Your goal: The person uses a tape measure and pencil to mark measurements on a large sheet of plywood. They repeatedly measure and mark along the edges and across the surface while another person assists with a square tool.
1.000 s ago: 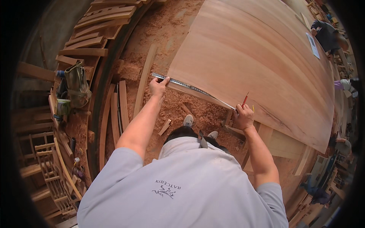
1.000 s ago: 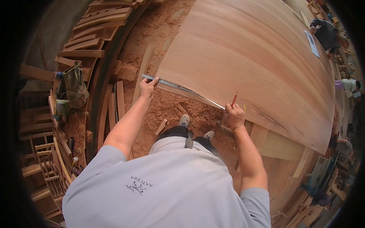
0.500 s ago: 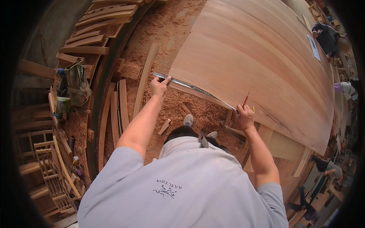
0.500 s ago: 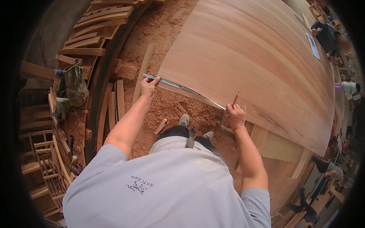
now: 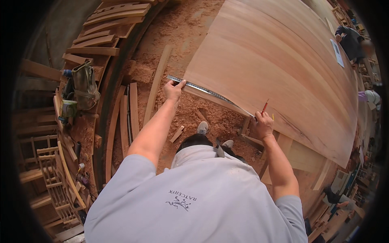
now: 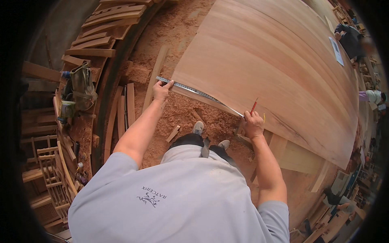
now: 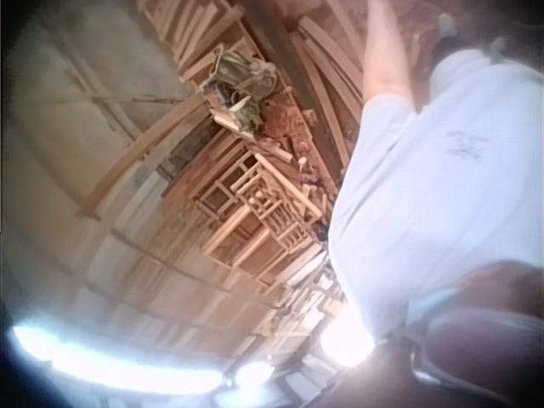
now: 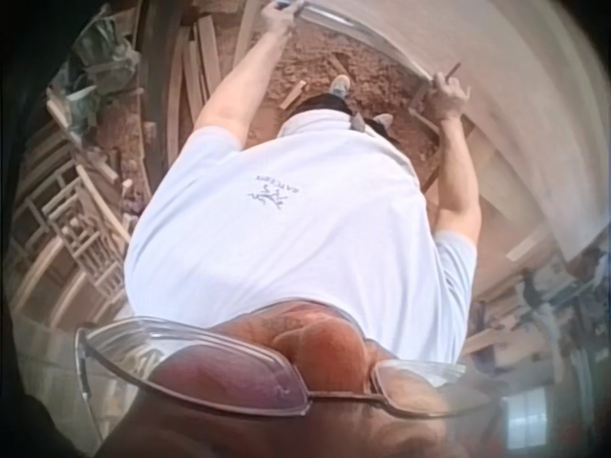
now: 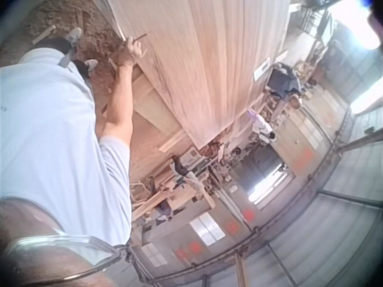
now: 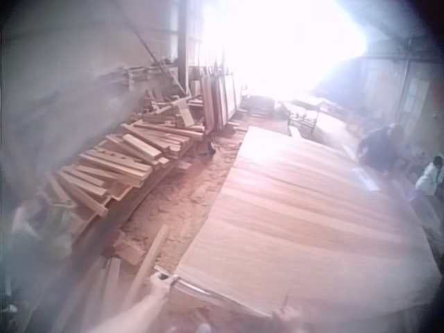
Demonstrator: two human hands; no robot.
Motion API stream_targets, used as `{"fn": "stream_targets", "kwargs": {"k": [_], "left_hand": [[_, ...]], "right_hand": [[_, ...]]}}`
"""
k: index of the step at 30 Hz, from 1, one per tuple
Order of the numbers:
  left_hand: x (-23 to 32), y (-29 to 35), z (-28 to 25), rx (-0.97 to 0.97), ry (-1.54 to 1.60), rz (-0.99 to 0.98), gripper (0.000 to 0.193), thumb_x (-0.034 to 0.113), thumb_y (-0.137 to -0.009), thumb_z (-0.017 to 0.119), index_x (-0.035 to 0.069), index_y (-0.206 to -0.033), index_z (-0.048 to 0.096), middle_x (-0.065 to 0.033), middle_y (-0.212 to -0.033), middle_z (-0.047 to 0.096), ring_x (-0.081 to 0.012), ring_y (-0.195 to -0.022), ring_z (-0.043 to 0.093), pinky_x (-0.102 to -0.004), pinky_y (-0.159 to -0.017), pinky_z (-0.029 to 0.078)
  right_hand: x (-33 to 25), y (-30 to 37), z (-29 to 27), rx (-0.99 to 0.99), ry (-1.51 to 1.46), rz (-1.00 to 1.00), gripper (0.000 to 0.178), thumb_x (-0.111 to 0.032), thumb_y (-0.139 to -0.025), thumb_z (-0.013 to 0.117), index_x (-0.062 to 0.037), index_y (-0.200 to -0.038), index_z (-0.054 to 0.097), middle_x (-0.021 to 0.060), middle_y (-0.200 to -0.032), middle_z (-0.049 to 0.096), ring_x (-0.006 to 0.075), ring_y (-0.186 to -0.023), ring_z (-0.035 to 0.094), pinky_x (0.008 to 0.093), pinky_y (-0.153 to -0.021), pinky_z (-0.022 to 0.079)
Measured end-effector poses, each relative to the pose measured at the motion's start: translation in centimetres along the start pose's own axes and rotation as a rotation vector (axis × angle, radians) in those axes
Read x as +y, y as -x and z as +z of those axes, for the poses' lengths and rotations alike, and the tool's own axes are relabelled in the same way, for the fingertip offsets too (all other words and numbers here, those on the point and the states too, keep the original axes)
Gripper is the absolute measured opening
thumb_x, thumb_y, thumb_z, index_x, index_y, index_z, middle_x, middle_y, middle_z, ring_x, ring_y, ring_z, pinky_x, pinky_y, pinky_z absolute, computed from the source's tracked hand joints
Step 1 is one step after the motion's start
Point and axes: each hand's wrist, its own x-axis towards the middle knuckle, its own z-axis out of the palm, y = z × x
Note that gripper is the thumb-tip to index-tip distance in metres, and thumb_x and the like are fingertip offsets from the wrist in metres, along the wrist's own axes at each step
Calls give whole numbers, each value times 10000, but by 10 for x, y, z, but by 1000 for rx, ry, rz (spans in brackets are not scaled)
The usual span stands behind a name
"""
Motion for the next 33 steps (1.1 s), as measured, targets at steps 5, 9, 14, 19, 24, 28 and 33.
{"fn": "stream_targets", "kwargs": {"k": [5,9,14,19,24,28,33], "left_hand": [[1,1,1,13,-3,-7,106,-9,-863,801,13,-869,697,-31,-840,706,-113,-731,642,-272,-665,522],[1,-1,-1,7,-44,-35,100,-9,-864,800,9,-880,703,-31,-836,707,-116,-733,647,-274,-669,526],[0,-2,-3,9,-54,-18,99,-1,-864,803,7,-882,706,-31,-837,712,-115,-740,652,-271,-672,527],[6,3,1,13,-32,-45,102,7,-860,810,10,-859,708,-34,-834,716,-115,-737,656,-269,-665,521],[9,5,2,16,-9,-51,101,6,-862,808,11,-852,708,-37,-835,718,-117,-737,659,-268,-666,525],[8,3,1,18,17,-60,105,-10,-858,806,11,-852,704,-42,-836,715,-120,-740,664,-265,-672,538],[3,0,0,24,6,-50,112,-20,-852,808,13,-849,700,-43,-836,712,-119,-741,664,-262,-670,542]], "right_hand": [[0,0,1,-14,12,12,239,-163,-771,783,-120,-853,563,83,-785,608,294,-798,631,437,-657,524],[-1,0,-2,-26,-5,9,240,-171,-780,786,-118,-863,567,79,-802,610,293,-802,630,440,-658,522],[-3,-2,-4,-33,-9,14,241,-172,-785,785,-119,-867,565,83,-804,609,298,-801,628,443,-653,517],[-3,0,-3,-30,-3,22,248,-170,-781,786,-116,-861,557,85,-799,608,301,-799,626,443,-653,518],[-2,0,-2,-29,-2,14,250,-165,-779,784,-114,-862,554,86,-786,605,300,-802,628,442,-655,519],[-1,0,-1,-34,-6,7,249,-162,-783,782,-114,-868,553,85,-790,607,299,-806,630,439,-658,520],[-1,0,-1,-44,2,15,248,-163,-782,782,-113,-864,553,85,-792,609,300,-806,630,440,-661,519]]}}
